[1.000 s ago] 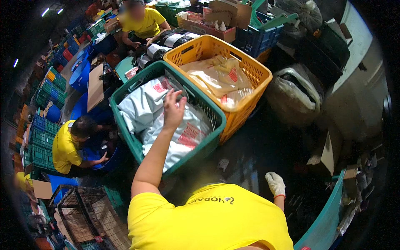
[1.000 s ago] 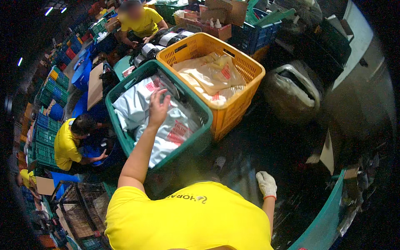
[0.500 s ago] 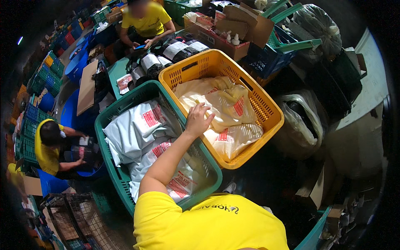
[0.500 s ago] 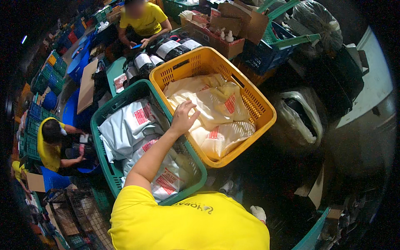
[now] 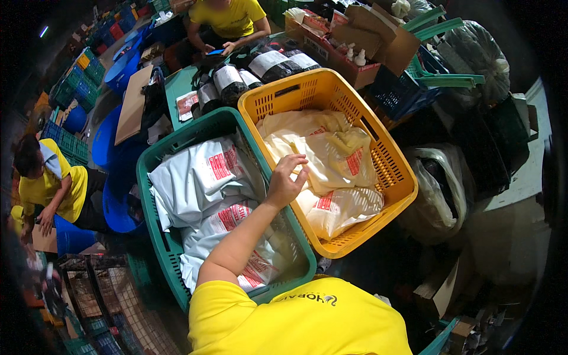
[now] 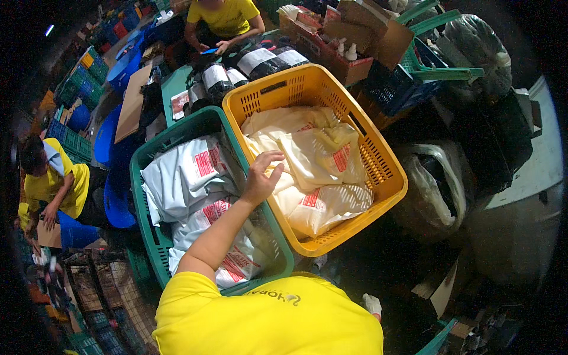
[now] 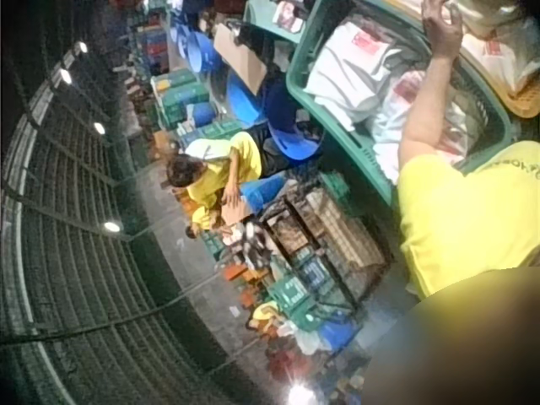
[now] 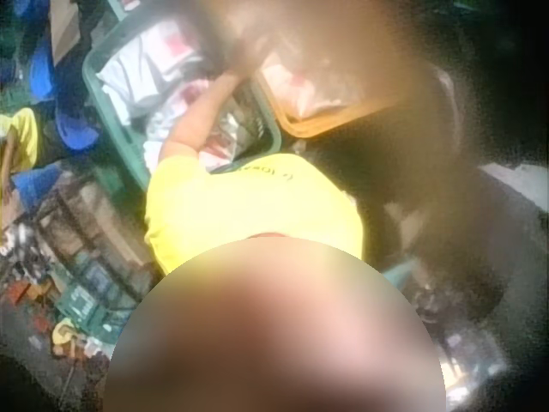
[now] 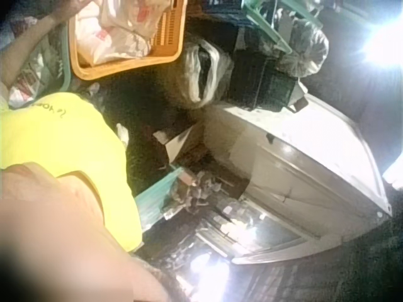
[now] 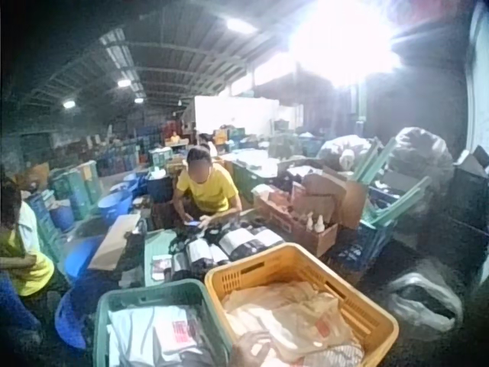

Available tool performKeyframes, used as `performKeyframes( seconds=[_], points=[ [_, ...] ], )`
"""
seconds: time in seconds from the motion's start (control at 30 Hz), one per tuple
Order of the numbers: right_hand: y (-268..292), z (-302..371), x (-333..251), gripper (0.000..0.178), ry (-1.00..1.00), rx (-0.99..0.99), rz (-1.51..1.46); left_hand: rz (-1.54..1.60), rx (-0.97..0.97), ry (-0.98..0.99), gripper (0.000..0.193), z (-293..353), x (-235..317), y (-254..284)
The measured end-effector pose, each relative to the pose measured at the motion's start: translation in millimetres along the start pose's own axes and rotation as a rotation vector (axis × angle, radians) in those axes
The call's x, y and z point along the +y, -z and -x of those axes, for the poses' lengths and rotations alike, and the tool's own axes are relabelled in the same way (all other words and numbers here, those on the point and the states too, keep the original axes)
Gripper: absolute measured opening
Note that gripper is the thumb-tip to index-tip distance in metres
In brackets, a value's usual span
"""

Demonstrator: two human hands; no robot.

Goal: The person wraps a small cardboard box with black bubble wrap, folds the edges, and secures it with red and blue tape. They then affix a shipping label and place the wrapped package into a green crate.

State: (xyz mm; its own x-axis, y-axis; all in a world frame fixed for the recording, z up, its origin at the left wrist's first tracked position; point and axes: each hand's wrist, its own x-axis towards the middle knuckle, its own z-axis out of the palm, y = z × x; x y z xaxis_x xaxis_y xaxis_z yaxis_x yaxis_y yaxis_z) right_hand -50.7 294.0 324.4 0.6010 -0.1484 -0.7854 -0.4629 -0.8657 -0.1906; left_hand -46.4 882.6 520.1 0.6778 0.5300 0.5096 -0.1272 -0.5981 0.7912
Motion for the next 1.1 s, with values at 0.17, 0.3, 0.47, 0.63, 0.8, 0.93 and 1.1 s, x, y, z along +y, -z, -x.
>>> performKeyframes(
  seconds=[0.17, 0.3, 0.47, 0.63, 0.8, 0.93, 1.1],
  points=[
    [-3.5, -28.2, 15.1, 0.039, 0.118, -0.043, -0.218, 0.056, 0.076, 0.023, 0.014, 0.6, 0.9, 1.3],
    [-7.5, -25.3, 16.1, 0.040, 0.001, -0.117, -0.189, 0.036, 0.058, 0.015, 0.016, 0.4, 2.4, 2.9],
    [-12.3, -9.3, 12.6, 0.042, -0.009, -0.051, 0.021, 0.057, 0.039, 0.034, 0.016, 0.2, 5.2, 3.9],
    [-15.2, 15.8, 4.2, 0.044, 0.016, -0.002, 0.191, 0.070, 0.027, 0.040, 0.016, -0.4, 4.3, 3.5],
    [-16.6, 27.8, 2.9, 0.043, 0.019, 0.019, 0.117, 0.079, 0.027, 0.022, 0.016, -0.2, 1.3, 2.3],
    [-21.2, 19.8, 12.6, 0.043, -0.004, -0.006, -0.124, 0.053, 0.026, 0.021, 0.016, 0.2, -0.6, 2.0],
    [-26.1, 20.5, 16.9, 0.042, -0.084, -0.002, -0.040, 0.054, 0.019, 0.020, 0.017, 0.2, -0.7, 2.6]
  ],
)
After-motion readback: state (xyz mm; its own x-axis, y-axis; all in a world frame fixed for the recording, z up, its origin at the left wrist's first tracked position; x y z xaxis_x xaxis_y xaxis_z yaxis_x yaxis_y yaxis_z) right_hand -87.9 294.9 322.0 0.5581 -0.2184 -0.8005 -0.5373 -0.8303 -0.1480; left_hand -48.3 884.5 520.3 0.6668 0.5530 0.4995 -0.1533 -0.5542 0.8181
